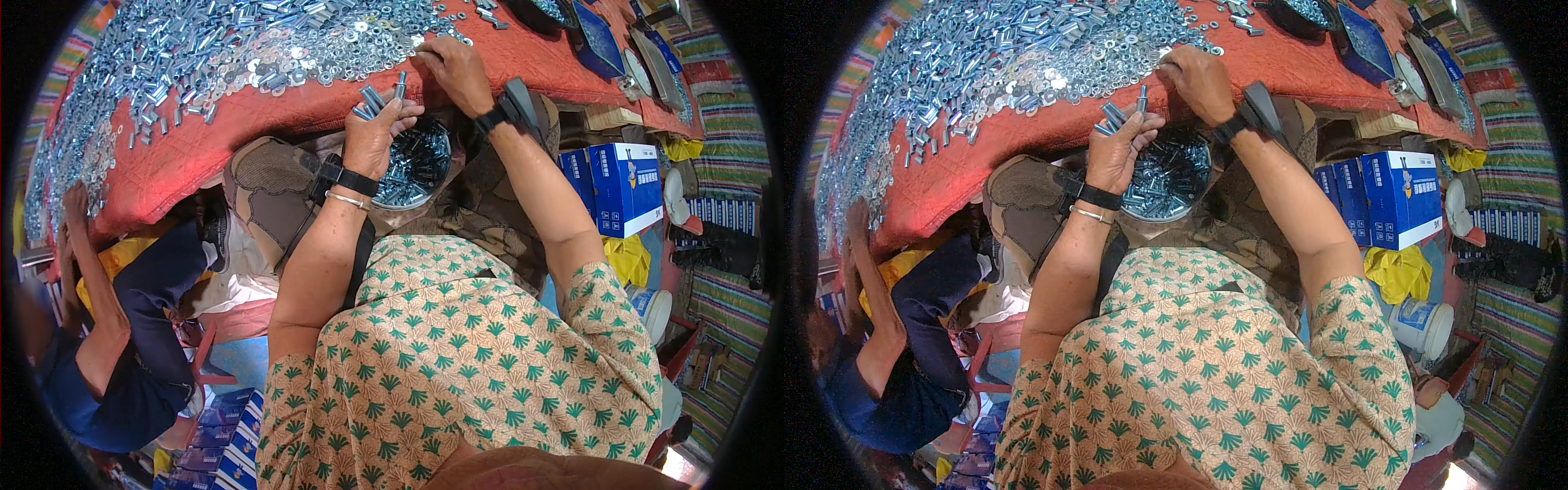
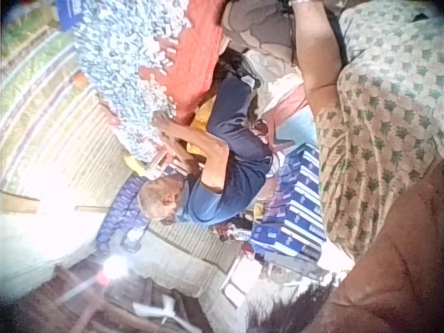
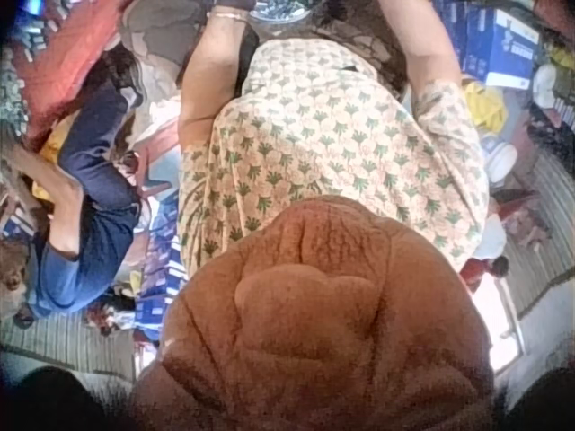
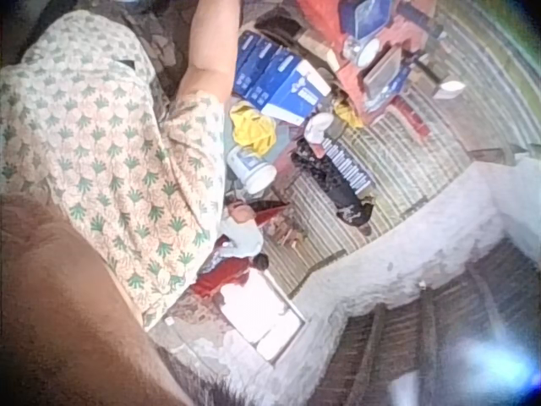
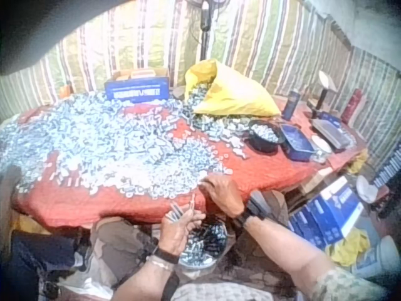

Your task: Assembling washers and nuts onto metal bolts.

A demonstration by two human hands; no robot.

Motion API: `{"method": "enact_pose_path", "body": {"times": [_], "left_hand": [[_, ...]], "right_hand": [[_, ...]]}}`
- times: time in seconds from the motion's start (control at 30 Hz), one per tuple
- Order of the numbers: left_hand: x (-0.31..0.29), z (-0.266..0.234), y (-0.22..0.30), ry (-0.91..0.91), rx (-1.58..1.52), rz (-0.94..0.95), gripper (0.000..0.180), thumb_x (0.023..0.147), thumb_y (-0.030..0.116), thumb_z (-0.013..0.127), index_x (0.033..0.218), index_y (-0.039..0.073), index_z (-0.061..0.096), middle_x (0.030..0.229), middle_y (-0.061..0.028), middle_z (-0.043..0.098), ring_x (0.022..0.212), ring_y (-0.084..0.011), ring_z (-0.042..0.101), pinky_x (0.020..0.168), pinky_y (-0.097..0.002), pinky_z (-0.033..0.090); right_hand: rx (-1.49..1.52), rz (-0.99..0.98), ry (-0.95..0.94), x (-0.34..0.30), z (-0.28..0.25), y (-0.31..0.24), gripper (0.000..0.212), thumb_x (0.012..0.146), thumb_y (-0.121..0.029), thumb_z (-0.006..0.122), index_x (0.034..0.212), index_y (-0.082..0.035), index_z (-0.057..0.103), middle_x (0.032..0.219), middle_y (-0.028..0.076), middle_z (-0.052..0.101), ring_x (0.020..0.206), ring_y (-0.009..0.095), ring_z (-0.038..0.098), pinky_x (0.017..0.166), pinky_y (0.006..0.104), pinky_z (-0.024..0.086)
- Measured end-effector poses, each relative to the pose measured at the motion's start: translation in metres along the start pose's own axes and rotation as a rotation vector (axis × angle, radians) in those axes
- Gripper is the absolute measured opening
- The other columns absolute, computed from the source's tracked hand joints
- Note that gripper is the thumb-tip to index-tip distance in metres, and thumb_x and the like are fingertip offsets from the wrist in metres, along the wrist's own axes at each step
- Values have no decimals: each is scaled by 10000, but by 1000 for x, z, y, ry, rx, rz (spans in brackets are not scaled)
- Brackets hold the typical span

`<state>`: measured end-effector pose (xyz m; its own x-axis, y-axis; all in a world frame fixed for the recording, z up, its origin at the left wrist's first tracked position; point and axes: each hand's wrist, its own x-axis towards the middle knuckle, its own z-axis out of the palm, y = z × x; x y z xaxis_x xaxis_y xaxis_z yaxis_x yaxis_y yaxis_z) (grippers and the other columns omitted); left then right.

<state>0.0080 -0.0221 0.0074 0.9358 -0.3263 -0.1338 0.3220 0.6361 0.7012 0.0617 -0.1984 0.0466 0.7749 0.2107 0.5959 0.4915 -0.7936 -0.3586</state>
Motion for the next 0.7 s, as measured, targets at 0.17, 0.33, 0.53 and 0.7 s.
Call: {"method": "enact_pose_path", "body": {"times": [0.17,0.33,0.53,0.7], "left_hand": [[1,0,-2,-3,-1,7,246,910,59,563,1118,-67,530,972,-161,646,887,-226,664,732,-267,545],[1,0,-1,24,10,-10,245,909,53,560,1118,-70,526,970,-164,644,887,-229,665,732,-268,545],[4,1,-4,-1,10,-16,235,908,54,560,1108,-65,530,960,-150,643,883,-229,666,723,-268,545],[5,2,-10,3,-16,-19,230,906,40,554,1108,-65,522,954,-148,641,856,-220,665,711,-269,550]], "right_hand": [[-196,91,-63,11,21,17,185,772,-238,700,851,-72,677,821,102,641,756,290,621,655,380,484],[-67,89,-23,10,23,19,171,773,-200,696,829,-42,663,808,109,641,742,289,621,633,382,490],[404,408,-159,-1,-2,-6,146,803,-129,667,861,3,641,817,107,649,720,199,628,640,301,486],[300,136,-101,-12,-8,-26,82,837,-63,638,878,-4,597,777,76,638,699,154,612,607,278,475]]}}
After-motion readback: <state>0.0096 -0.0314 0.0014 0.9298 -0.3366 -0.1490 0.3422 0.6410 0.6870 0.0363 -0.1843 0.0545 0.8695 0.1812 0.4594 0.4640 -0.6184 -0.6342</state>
